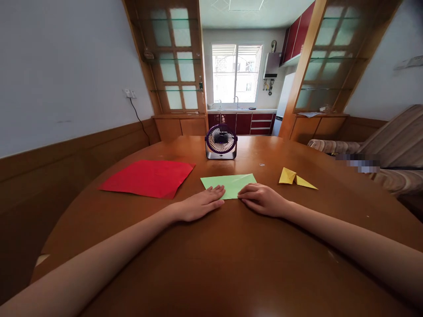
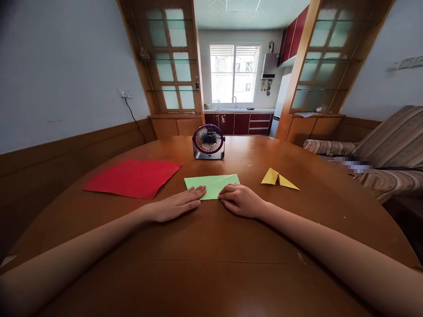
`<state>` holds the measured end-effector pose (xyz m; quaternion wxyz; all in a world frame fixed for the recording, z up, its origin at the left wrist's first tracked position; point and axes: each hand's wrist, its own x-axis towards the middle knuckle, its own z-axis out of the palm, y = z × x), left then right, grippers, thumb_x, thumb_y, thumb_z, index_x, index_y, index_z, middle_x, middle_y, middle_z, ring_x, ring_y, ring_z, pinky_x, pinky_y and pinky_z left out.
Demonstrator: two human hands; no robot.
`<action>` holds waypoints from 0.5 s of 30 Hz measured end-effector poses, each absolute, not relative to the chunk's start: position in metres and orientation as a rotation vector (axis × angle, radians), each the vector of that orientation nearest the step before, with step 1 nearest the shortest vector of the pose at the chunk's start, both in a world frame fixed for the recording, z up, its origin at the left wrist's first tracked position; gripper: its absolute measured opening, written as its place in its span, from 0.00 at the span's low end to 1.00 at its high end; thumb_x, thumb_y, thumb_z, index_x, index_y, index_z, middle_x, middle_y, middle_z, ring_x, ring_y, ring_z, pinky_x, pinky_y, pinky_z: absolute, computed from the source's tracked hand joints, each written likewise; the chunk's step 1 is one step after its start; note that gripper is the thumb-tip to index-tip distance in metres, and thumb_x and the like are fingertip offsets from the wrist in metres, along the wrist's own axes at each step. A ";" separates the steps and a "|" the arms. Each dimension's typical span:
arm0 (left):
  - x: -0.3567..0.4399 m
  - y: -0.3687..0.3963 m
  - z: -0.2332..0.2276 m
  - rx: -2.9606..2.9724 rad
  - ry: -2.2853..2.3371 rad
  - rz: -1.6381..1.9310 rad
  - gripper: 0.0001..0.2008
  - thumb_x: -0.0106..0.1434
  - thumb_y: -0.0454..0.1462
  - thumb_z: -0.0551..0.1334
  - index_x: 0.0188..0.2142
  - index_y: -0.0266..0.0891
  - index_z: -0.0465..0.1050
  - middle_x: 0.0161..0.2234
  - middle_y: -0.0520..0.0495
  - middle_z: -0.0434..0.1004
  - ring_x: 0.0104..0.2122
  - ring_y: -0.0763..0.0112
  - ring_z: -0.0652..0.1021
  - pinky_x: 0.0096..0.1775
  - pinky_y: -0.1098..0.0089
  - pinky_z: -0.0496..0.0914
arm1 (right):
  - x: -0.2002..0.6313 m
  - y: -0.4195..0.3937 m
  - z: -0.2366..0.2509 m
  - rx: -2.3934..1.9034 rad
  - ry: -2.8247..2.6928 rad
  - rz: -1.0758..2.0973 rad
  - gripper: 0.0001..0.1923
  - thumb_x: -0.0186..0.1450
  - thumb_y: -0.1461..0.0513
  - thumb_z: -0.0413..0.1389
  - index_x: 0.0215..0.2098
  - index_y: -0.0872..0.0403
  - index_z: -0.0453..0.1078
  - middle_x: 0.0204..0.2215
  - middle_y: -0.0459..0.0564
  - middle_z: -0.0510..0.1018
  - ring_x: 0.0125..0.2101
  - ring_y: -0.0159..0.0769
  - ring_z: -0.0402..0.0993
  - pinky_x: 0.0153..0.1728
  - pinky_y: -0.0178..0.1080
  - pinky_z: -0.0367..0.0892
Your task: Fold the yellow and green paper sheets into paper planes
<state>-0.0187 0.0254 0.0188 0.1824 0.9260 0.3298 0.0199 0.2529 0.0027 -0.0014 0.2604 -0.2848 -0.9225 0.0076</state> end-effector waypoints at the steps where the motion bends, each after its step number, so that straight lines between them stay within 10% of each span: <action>1: -0.023 0.029 0.020 2.607 0.965 0.062 0.31 0.72 0.52 0.38 0.69 0.43 0.43 0.68 0.51 0.38 0.68 0.64 0.46 0.66 0.62 0.46 | 0.253 0.003 -0.001 -0.771 -2.501 0.016 0.14 0.68 0.65 0.50 0.45 0.54 0.76 0.40 0.54 0.79 0.40 0.39 0.75 0.44 0.44 0.72; 15: -0.036 0.053 0.022 2.500 1.257 0.105 0.38 0.69 0.56 0.37 0.70 0.37 0.35 0.69 0.45 0.38 0.68 0.58 0.45 0.64 0.61 0.47 | 0.255 0.004 -0.002 -0.764 -2.512 0.020 0.14 0.68 0.65 0.50 0.47 0.52 0.75 0.42 0.54 0.79 0.41 0.39 0.76 0.44 0.44 0.72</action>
